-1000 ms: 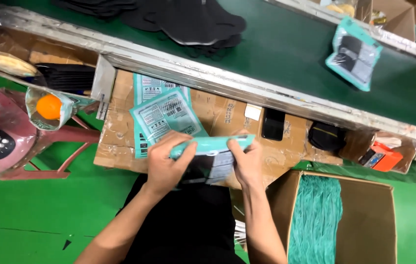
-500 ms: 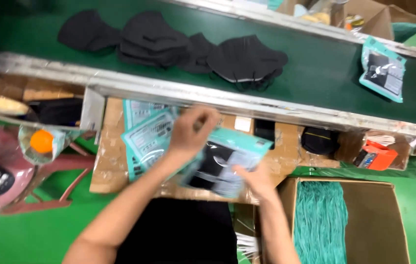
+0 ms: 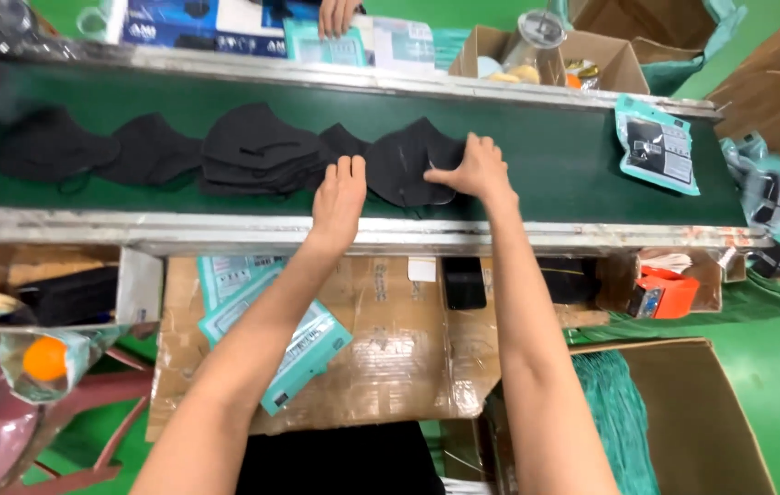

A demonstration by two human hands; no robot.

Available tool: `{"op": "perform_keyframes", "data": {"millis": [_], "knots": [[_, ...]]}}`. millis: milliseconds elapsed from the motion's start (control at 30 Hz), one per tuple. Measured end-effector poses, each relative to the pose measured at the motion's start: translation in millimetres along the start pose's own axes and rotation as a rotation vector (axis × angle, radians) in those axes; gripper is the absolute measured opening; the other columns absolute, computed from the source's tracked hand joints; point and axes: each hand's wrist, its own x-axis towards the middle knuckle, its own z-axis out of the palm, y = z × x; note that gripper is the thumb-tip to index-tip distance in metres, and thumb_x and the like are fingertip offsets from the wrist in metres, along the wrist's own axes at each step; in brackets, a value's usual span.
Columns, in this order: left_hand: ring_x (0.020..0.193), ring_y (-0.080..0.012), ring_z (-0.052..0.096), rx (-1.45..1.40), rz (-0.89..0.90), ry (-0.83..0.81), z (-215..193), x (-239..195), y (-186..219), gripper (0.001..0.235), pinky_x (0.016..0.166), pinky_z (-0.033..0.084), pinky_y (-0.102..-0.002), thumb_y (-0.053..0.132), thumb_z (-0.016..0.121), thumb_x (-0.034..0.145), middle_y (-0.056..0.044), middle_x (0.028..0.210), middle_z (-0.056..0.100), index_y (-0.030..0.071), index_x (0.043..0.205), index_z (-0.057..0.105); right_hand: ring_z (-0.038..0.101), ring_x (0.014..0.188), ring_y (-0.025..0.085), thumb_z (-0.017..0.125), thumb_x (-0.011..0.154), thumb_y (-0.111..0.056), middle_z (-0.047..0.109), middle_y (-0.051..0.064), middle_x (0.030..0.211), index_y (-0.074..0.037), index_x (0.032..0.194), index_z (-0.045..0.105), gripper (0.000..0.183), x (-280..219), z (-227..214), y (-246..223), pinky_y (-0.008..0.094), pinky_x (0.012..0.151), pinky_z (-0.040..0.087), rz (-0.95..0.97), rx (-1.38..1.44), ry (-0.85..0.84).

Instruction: Picking up face masks from a conveyor belt, stacking them, and inserting them into plastic packaging pouches.

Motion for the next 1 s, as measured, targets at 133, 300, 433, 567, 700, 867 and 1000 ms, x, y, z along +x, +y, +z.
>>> {"op": "perform_keyframes", "data": {"millis": [133, 300, 433, 567, 700, 867, 1000], "knots": [[0.095, -0.0281, 0.062, -0.025, 0.041, -0.003, 8.1, 0.5, -12.9, 0.033, 0.072, 0.058, -0.034, -0.009, 0.068, 0.066, -0.013, 0.101, 0.055, 0.004, 0.093, 0.054, 0.076, 0.091, 0.030, 0.092, 0.070, -0.037, 0.078, 0.024, 0.102, 0.012, 0.108, 0.075, 0.064, -4.5, -2.1, 10.4, 0.040, 0.085, 0.059, 0.144, 0.135, -0.227], [0.107, -0.0345, 0.060, -0.449, -0.002, 0.243, -80.6, -27.1, 21.4, 0.028, 0.090, 0.052, -0.045, -0.008, 0.069, 0.086, -0.016, 0.116, 0.058, -0.001, 0.111, 0.057, 0.074, 0.083, 0.018, 0.082, 0.079, -0.015, 0.077, 0.013, 0.098, 0.006, 0.111, 0.073, 0.039, -120.3, -57.2, 26.7, 0.033, 0.075, 0.061, 0.182, 0.817, -0.047], [0.124, -0.0415, 0.056, -0.636, 0.334, 0.247, -132.4, -89.8, 91.3, 0.044, 0.107, 0.047, -0.049, 0.007, 0.069, 0.084, -0.021, 0.136, 0.055, -0.005, 0.123, 0.055, 0.070, 0.101, 0.018, 0.082, 0.085, -0.012, 0.075, 0.015, 0.115, 0.008, 0.123, 0.065, 0.046, -216.2, -35.4, 15.4, 0.032, 0.089, 0.057, 0.131, 0.639, -0.049], [0.124, -0.0389, 0.059, -0.567, 0.457, 0.073, -128.2, -145.3, 104.3, 0.062, 0.104, 0.045, -0.051, 0.019, 0.069, 0.074, -0.024, 0.133, 0.056, -0.010, 0.127, 0.054, 0.068, 0.103, 0.022, 0.077, 0.087, -0.014, 0.072, 0.015, 0.120, 0.005, 0.134, 0.058, 0.054, -280.6, 10.6, 19.6, 0.036, 0.089, 0.057, 0.443, 1.225, -0.286], [0.132, -0.0316, 0.063, -1.071, -0.164, -0.295, -103.3, -196.1, 89.7, 0.052, 0.116, 0.049, -0.039, -0.007, 0.058, 0.086, -0.010, 0.136, 0.062, 0.005, 0.137, 0.060, 0.069, 0.117, 0.031, 0.070, 0.087, -0.014, 0.065, 0.017, 0.131, 0.000, 0.145, 0.048, 0.064, -325.4, 0.0, 19.0, 0.044, 0.102, 0.056, 0.235, 1.431, -0.306], [0.126, -0.0396, 0.055, -0.984, -0.104, -0.481, -107.5, -202.5, 83.2, 0.061, 0.108, 0.044, -0.046, 0.009, 0.081, 0.083, -0.015, 0.130, 0.060, 0.006, 0.139, 0.058, 0.048, 0.136, 0.038, 0.088, 0.061, -0.003, 0.049, 0.021, 0.144, -0.003, 0.155, 0.028, 0.111, -330.7, 36.1, 0.8, 0.047, 0.115, 0.037, -0.286, 0.504, 0.148], [0.124, -0.0439, 0.049, -0.966, -0.075, -0.393, -98.7, -206.4, 84.1, 0.094, 0.106, 0.036, -0.053, 0.012, 0.086, 0.064, -0.023, 0.132, 0.054, -0.003, 0.145, 0.041, 0.056, 0.133, 0.030, 0.082, 0.074, 0.000, 0.052, 0.017, 0.143, -0.010, 0.169, 0.009, 0.121, -330.2, 73.1, 5.7, 0.039, 0.114, 0.048, 0.010, 0.931, -0.120]]}}
